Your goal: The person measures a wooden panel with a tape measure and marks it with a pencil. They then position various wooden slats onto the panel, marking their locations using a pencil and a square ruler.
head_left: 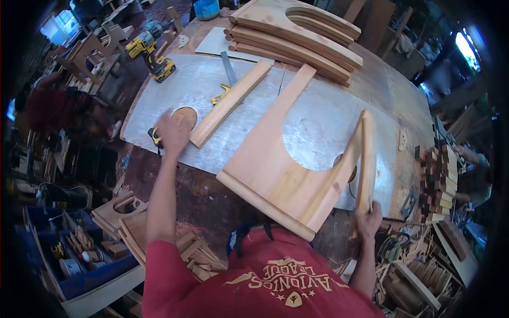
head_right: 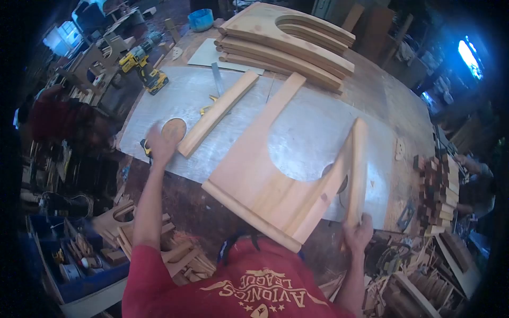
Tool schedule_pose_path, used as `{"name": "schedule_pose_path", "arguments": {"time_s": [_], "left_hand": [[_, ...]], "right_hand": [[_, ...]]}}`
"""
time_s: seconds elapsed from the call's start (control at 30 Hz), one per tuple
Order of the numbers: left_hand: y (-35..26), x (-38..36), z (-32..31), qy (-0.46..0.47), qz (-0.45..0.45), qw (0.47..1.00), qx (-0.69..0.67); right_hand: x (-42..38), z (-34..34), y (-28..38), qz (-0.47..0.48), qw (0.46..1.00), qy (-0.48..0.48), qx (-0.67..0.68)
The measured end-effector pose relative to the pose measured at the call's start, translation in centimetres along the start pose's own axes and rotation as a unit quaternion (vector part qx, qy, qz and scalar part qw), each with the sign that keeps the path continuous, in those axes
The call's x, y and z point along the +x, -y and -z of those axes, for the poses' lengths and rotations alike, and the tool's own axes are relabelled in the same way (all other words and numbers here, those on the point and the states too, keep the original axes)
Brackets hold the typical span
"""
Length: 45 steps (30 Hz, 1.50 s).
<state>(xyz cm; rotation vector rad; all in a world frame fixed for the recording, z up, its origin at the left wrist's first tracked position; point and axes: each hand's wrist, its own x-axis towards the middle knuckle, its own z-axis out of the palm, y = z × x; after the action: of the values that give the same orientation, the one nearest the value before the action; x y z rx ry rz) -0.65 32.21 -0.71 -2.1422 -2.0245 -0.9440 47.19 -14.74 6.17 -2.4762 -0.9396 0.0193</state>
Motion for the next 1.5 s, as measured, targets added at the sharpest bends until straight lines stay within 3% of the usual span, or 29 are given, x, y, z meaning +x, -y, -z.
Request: {"name": "schedule_pose_path", "arguments": {"time_s": [0.1, 0.2, 0.3, 0.4, 0.47, 0.57, 0.7, 0.8, 0.9, 1.1, 1.23, 1.33, 1.43, 1.5], "left_hand": [[-4.8, -2.5, -1.1, 0.141, -0.145, 0.979, -0.008], [-6.3, -1.9, -0.7, 0.264, -0.074, 0.962, 0.004], [-6.8, -1.2, 1.8, 0.270, -0.050, 0.961, -0.023], [-5.6, -3.5, 5.5, 0.158, -0.133, 0.977, -0.050], [-6.6, -5.3, 10.9, 0.236, -0.092, 0.957, -0.139], [-8.9, -8.3, 16.1, 0.281, -0.134, 0.941, -0.134], [-13.5, -9.8, 16.8, 0.242, -0.361, 0.891, -0.135], [-16.3, -9.1, 15.1, 0.281, -0.448, 0.836, -0.143], [-17.7, -7.7, 12.7, 0.295, -0.485, 0.806, -0.165], [-17.3, -4.4, 5.4, 0.327, -0.477, 0.794, -0.190], [-15.7, -3.9, 1.9, 0.296, -0.455, 0.813, -0.212], [-15.0, -4.1, 1.4, 0.280, -0.468, 0.802, -0.245], [-14.3, -4.7, 2.2, 0.274, -0.441, 0.808, -0.278], [-13.1, -5.5, 2.0, 0.293, -0.288, 0.843, -0.348]], "right_hand": [[3.7, -2.0, -3.7, -0.029, 0.997, -0.032, -0.071], [5.8, -3.3, -5.3, -0.112, 0.991, -0.006, -0.075], [6.3, -3.2, -4.4, -0.120, 0.985, 0.002, -0.121], [6.7, -2.9, -4.8, -0.077, 0.989, -0.059, -0.114], [6.5, -1.5, -3.4, 0.031, 0.993, -0.072, -0.086], [4.9, 1.7, 2.7, 0.183, 0.982, -0.032, -0.014], [4.4, 4.5, 9.4, 0.430, 0.902, 0.027, 0.021], [3.9, 4.5, 9.7, 0.397, 0.871, 0.284, -0.045], [2.9, 2.9, 8.1, 0.327, 0.881, 0.327, -0.100], [0.9, -0.6, 5.8, 0.178, 0.947, 0.247, -0.106], [-0.8, -3.8, 3.9, 0.074, 0.967, 0.214, 0.117], [-2.5, -4.4, 5.4, -0.020, 0.976, 0.192, 0.104], [-4.4, -5.2, 5.6, 0.010, 0.988, 0.113, 0.104], [-5.2, -6.0, 4.7, -0.034, 0.980, 0.103, 0.169]]}}
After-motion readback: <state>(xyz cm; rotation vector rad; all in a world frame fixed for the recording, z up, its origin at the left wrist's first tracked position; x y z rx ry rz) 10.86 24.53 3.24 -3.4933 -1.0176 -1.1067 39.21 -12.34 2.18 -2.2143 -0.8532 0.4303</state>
